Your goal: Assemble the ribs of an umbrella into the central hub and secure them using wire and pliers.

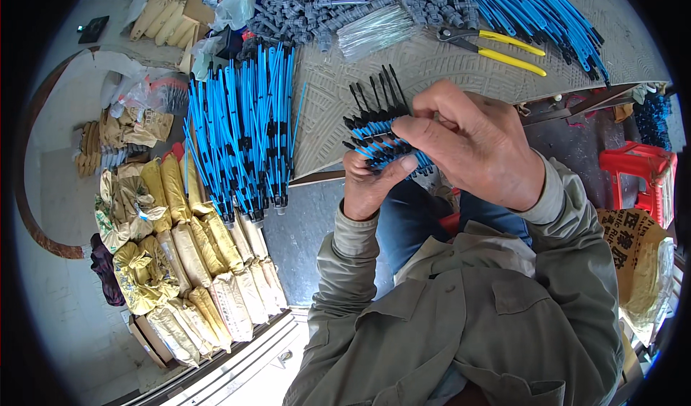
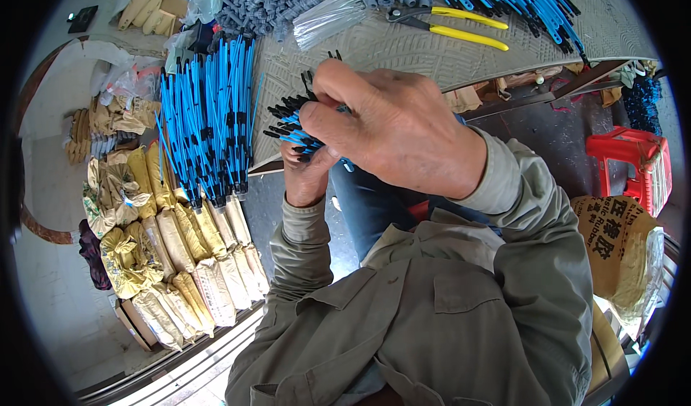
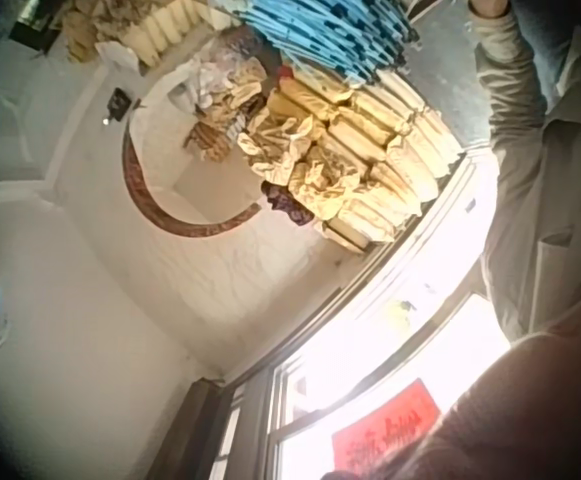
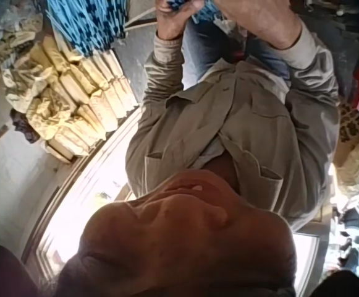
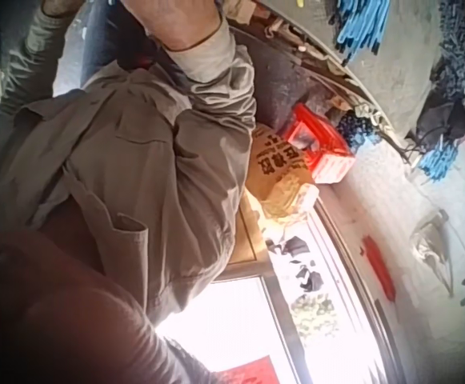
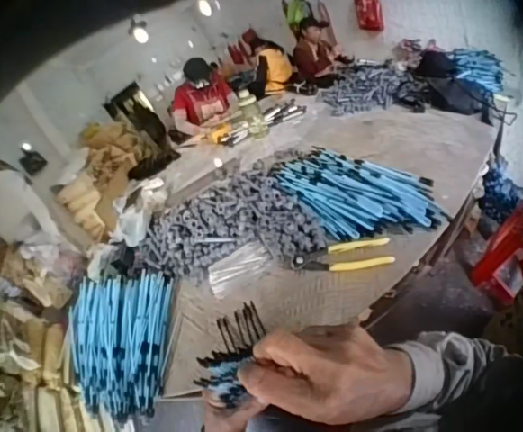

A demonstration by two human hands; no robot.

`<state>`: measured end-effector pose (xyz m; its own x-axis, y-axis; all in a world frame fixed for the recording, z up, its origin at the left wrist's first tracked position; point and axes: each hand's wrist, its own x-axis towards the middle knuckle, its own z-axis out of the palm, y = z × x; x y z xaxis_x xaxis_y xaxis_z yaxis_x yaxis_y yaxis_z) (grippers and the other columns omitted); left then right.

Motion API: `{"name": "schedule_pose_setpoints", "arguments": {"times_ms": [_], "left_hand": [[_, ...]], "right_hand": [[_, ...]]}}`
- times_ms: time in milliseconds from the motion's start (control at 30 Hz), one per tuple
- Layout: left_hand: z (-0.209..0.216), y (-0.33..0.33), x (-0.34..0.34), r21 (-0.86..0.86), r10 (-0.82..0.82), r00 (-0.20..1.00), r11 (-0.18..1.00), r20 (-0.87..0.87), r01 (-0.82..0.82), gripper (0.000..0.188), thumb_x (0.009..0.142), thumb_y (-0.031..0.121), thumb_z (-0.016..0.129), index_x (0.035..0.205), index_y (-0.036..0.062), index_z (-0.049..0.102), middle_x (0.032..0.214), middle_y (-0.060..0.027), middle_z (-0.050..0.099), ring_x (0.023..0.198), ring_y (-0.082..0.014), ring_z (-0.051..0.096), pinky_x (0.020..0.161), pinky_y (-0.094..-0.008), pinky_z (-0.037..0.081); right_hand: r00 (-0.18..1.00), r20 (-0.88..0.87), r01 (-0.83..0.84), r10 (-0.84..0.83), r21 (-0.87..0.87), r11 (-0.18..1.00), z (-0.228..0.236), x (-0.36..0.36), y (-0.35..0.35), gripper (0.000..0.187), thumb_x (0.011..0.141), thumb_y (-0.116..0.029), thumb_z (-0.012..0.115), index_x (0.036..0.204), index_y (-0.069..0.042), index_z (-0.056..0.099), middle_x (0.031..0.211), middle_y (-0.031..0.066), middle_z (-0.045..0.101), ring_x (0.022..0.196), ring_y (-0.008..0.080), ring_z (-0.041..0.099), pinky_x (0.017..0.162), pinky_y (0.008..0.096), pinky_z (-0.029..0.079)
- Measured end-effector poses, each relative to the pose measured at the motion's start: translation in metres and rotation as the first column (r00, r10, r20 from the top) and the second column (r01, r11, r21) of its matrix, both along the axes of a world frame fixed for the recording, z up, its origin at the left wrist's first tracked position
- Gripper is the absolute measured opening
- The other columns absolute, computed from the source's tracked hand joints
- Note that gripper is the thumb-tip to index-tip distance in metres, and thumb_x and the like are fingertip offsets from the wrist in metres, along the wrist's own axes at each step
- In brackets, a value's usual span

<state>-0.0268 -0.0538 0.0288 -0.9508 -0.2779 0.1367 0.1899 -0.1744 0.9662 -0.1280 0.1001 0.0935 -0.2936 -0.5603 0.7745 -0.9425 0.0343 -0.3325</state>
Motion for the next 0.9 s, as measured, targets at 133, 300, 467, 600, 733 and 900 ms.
{"name": "schedule_pose_setpoints", "arguments": {"times_ms": [133,300,467,600,733,900], "left_hand": [[-0.003,-0.002,0.002,0.038,-0.008,1.000,0.999,-0.009,0.008,0.025,0.072,-0.001,0.072,0.094,0.0015,0.061,0.090,-0.0012,0.062,0.082,-0.0082,0.055,0.074,-0.0245,0.047],[-0.001,-0.004,0.003,0.033,-0.021,1.000,0.999,0.009,0.021,0.024,0.073,0.000,0.072,0.094,0.0015,0.060,0.090,-0.0010,0.061,0.082,-0.0082,0.055,0.074,-0.0242,0.046],[-0.005,-0.003,0.003,0.056,-0.010,1.000,0.998,-0.016,0.010,0.024,0.073,0.001,0.072,0.095,0.0012,0.061,0.091,-0.0013,0.062,0.083,-0.0080,0.055,0.074,-0.0236,0.046],[-0.003,-0.003,0.003,0.032,-0.034,0.998,0.999,-0.060,0.036,0.025,0.074,0.001,0.072,0.097,0.0013,0.062,0.094,-0.0017,0.063,0.085,-0.0076,0.055,0.075,-0.0231,0.046],[0.000,-0.004,0.003,0.048,-0.066,0.997,0.997,-0.037,0.068,0.025,0.075,0.002,0.071,0.098,0.0016,0.063,0.095,-0.0020,0.063,0.086,-0.0075,0.055,0.077,-0.0232,0.045],[-0.003,-0.005,0.002,0.054,-0.102,0.994,0.993,-0.026,0.103,0.025,0.075,0.001,0.070,0.099,0.0012,0.063,0.096,-0.0024,0.063,0.086,-0.0079,0.056,0.077,-0.0235,0.045]], "right_hand": [[0.996,0.090,-0.002,-0.002,0.040,0.999,0.004,0.006,0.004,0.029,0.061,-0.005,0.066,0.090,-0.005,0.063,0.077,0.0028,0.050,0.051,0.0105,0.048,0.042,0.0245,0.039],[0.999,0.006,0.047,-0.048,0.064,0.997,0.006,0.003,0.004,0.030,0.060,-0.006,0.066,0.089,-0.006,0.065,0.078,0.0023,0.050,0.051,0.0095,0.049,0.041,0.0229,0.038],[0.998,-0.050,0.053,-0.049,0.075,0.996,0.006,0.001,0.004,0.030,0.060,-0.006,0.065,0.091,-0.007,0.064,0.078,0.0024,0.050,0.051,0.0102,0.049,0.042,0.0231,0.039],[0.989,-0.136,0.073,-0.056,0.120,0.990,0.014,0.001,0.004,0.032,0.060,-0.005,0.065,0.092,-0.007,0.062,0.079,0.0028,0.049,0.051,0.0112,0.050,0.042,0.0243,0.041],[0.992,-0.108,0.085,-0.067,0.176,0.981,0.011,0.002,0.004,0.034,0.060,-0.004,0.066,0.093,-0.008,0.061,0.079,0.0032,0.049,0.052,0.0124,0.050,0.044,0.0260,0.043],[0.997,0.021,0.069,-0.073,0.123,0.990,0.003,0.010,0.003,0.031,0.063,-0.001,0.067,0.093,-0.007,0.061,0.077,0.0043,0.048,0.053,0.0135,0.051,0.045,0.0262,0.044]]}}
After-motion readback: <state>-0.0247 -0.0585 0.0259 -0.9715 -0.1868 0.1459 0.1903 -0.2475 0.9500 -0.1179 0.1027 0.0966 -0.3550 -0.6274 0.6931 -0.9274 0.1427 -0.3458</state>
